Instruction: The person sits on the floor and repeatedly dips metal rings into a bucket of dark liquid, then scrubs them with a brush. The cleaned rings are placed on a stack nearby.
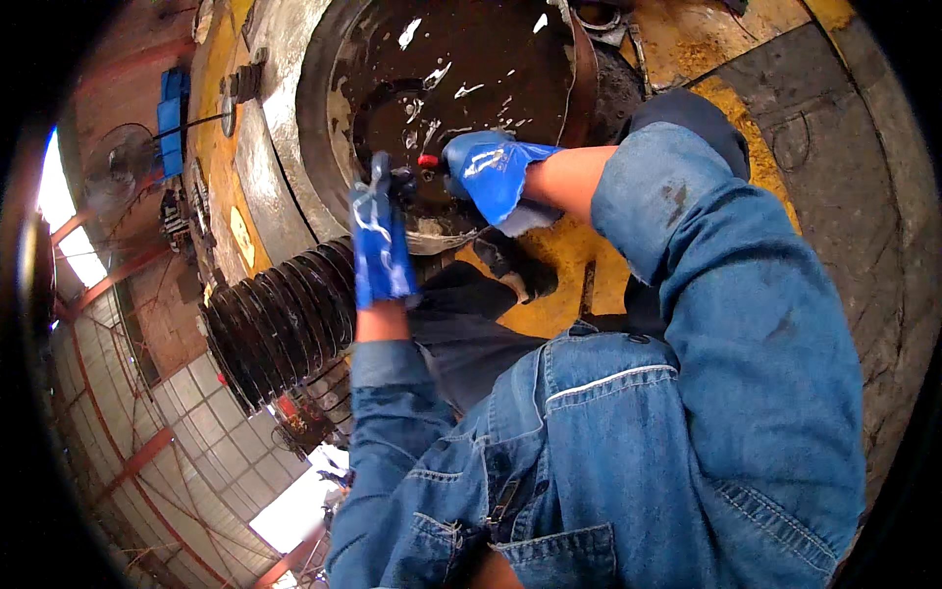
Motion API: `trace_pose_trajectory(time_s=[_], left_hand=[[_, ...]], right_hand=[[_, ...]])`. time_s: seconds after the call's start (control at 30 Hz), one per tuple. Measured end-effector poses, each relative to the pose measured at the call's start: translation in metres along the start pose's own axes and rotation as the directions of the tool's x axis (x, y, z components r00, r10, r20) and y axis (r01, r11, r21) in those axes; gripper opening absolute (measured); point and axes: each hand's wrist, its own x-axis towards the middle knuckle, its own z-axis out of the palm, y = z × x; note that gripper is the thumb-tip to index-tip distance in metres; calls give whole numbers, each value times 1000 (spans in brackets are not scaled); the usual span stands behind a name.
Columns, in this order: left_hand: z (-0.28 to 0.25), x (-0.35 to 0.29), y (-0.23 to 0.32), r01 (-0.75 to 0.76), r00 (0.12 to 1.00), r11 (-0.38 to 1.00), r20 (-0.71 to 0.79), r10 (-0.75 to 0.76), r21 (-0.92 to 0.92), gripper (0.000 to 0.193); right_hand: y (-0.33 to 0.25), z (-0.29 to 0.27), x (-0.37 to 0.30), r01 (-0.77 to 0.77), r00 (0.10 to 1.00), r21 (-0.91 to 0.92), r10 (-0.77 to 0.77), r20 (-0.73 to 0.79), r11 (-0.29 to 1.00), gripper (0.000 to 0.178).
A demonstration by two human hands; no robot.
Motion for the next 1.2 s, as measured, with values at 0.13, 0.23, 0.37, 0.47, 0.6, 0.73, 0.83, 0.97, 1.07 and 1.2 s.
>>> trace_pose_trajectory(time_s=[0.13, 0.23, 0.37, 0.47, 0.6, 0.73, 0.83, 0.97, 1.07, 1.2], left_hand=[[17, -32, -33, -4, 957, 992, -288, -32, -126, 44], [30, -28, -26, -14, 956, 989, -292, -30, -148, 41], [4, -10, 3, 9, 997, 999, -79, -6, 39, 37], [-12, 26, 36, 44, 989, 968, 127, -77, 245, 38], [-30, 92, 49, 63, 905, 947, 382, -188, 315, 44], [-7, 57, 72, -11, 929, 974, 362, -74, 227, 52], [-1, 27, 38, -12, 974, 983, 223, -30, 184, 43], [30, -29, -20, -131, 981, 989, -136, 140, 75, 49], [43, -34, -10, -18, 984, 1000, -178, 15, -15, 48], [20, -21, 16, 76, 997, 996, -16, -76, -46, 43]], right_hand=[[-30, -39, -13, -425, 891, 530, 235, 389, 734, 34], [7, -21, -9, -3, 993, 669, -77, 89, 744, 27], [39, -2, 2, 317, 945, 516, -310, -103, 796, 24], [36, -14, -5, 281, 956, 418, -288, -48, 864, 25], [-4, -38, -7, -287, 946, 330, 212, 244, 899, 36], [1, -17, 1, -70, 997, -36, 71, 41, 997, 37], [-11, -23, 0, -171, 973, 101, 152, 175, 980, 40], [-16, -47, -17, -354, 915, 644, 107, 390, 678, 32], [24, -24, -4, 180, 954, 559, -282, 101, 809, 26], [42, -10, 2, 242, 959, 534, -284, -3, 810, 30]])
